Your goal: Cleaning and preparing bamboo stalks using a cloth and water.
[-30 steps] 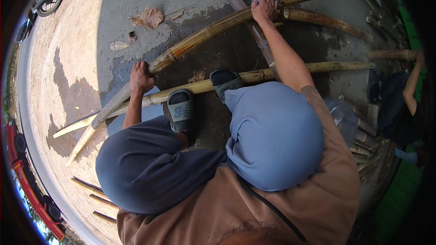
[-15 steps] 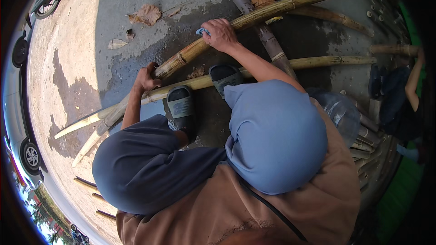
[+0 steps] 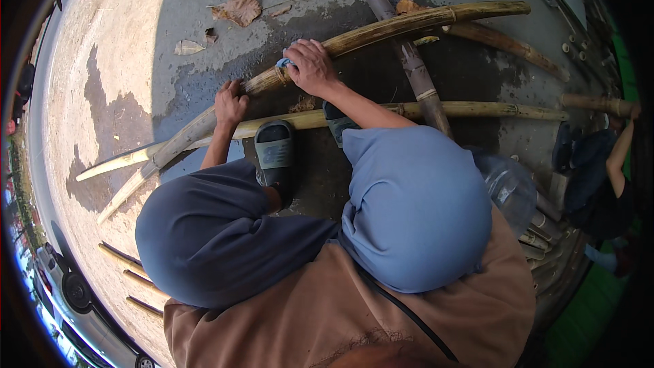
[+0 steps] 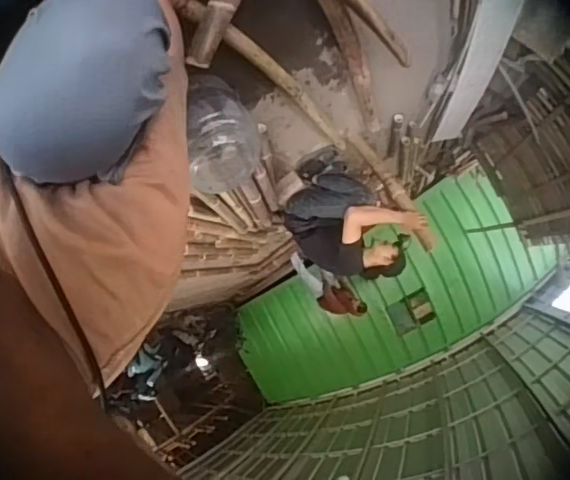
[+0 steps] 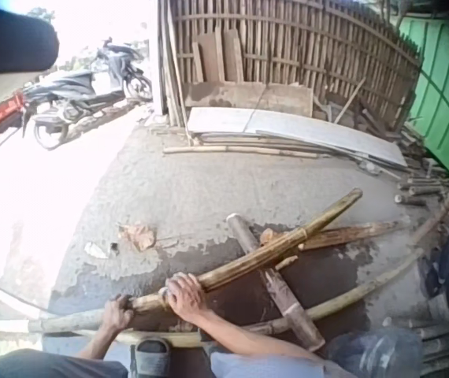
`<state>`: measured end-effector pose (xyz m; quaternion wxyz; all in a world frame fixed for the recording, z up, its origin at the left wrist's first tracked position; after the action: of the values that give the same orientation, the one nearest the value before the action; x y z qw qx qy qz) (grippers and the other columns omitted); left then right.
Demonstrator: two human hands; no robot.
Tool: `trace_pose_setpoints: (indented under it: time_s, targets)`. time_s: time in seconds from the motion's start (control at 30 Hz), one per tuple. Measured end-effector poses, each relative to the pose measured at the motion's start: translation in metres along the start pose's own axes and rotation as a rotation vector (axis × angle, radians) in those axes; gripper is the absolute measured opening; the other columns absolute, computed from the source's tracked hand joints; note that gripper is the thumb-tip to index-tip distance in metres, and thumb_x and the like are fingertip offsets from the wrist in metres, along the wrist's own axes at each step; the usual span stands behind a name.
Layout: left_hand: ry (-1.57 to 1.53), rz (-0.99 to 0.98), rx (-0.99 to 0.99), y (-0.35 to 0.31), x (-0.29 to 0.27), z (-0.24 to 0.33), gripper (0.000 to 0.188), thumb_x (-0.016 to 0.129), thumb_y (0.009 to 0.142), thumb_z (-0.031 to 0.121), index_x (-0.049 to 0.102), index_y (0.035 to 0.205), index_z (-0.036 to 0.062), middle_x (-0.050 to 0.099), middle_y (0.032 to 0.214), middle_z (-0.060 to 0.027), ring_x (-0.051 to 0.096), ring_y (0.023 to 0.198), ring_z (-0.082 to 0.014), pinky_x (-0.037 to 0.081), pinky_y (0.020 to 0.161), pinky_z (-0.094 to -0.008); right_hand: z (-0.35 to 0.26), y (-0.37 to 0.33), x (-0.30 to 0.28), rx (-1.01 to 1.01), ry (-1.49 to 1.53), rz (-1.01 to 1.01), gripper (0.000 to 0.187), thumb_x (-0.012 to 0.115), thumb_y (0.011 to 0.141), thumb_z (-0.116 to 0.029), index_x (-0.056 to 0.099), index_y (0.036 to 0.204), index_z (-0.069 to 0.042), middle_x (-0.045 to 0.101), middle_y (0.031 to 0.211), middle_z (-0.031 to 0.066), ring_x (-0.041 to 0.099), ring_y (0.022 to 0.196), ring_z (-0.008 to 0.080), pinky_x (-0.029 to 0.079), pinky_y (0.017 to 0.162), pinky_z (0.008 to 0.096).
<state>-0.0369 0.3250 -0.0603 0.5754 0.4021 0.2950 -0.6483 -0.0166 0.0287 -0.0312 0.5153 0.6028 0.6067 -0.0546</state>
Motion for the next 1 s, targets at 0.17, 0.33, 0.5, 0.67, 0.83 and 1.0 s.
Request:
trace_pose_setpoints:
  time_s: [0.17,0.33,0.5,0.67,0.83,1.0]
  targets:
    - [0.204,-0.074,0.212,-0.007,-0.004,0.023,0.067,0.077,0.072,0.031,0.062,0.134,0.0099,0.061,0.121,-0.0142,0.059,0.117,-0.0366,0.045,0.102,-0.0489,0.053,-0.004,-0.024,0.011,-0.104,-0.009,0.023,0.070,0.089,-0.022,0.070,0.110,-0.012,0.072,0.110,0.0102,0.065,0.116,0.0326,0.045,0.107,0.0486]
    - [0.345,-0.010,0.121,-0.011,-0.008,0.032,0.069,0.089,0.067,0.034,0.064,0.128,0.0144,0.056,0.122,-0.0145,0.053,0.119,-0.0369,0.045,0.101,-0.0490,0.221,-0.017,-0.159,0.290,-0.577,0.230,0.027,0.067,0.092,-0.022,0.072,0.115,-0.010,0.074,0.113,0.0119,0.066,0.115,0.0344,0.047,0.105,0.0504]
    - [0.220,0.011,0.164,-0.005,-0.011,0.018,0.064,0.090,0.066,0.029,0.067,0.124,0.0113,0.060,0.112,-0.0157,0.058,0.111,-0.0385,0.051,0.095,-0.0477,0.237,-0.023,-0.164,0.523,-0.541,0.274,0.028,0.069,0.089,-0.021,0.071,0.116,-0.011,0.072,0.119,0.0129,0.063,0.119,0.0378,0.047,0.105,0.0542]
    - [0.002,-0.194,0.169,0.026,-0.022,0.024,0.067,0.091,0.064,0.023,0.069,0.125,0.0050,0.069,0.114,-0.0190,0.066,0.112,-0.0402,0.054,0.099,-0.0469,0.066,-0.009,-0.023,0.102,-0.192,0.127,0.025,0.070,0.088,-0.019,0.069,0.111,-0.013,0.070,0.116,0.0098,0.060,0.126,0.0353,0.037,0.116,0.0545]
    - [-0.175,-0.563,0.015,0.051,-0.023,0.013,0.073,0.090,0.073,0.022,0.065,0.139,0.0012,0.073,0.125,-0.0214,0.071,0.115,-0.0357,0.053,0.102,-0.0416,0.031,0.003,-0.005,-0.011,-0.003,-0.052,0.020,0.070,0.089,-0.020,0.069,0.109,-0.013,0.071,0.109,0.0101,0.065,0.114,0.0313,0.044,0.105,0.0477]
    - [-0.327,-0.569,-0.130,0.028,-0.041,-0.012,0.073,0.089,0.078,0.026,0.064,0.142,0.0022,0.073,0.124,-0.0181,0.068,0.116,-0.0357,0.051,0.106,-0.0422,0.175,0.004,-0.101,0.063,-0.298,0.119,0.024,0.069,0.090,-0.022,0.072,0.111,-0.011,0.073,0.102,0.0112,0.067,0.103,0.0342,0.049,0.098,0.0489]
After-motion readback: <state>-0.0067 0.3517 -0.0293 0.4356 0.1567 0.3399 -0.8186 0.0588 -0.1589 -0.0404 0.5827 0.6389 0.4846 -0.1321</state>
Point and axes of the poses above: each hand's wrist, its own y-axis towards the middle knuckle, its own x-axis out of the palm, z = x × y, the point moved 1 cm from there along y, towards the middle knuckle
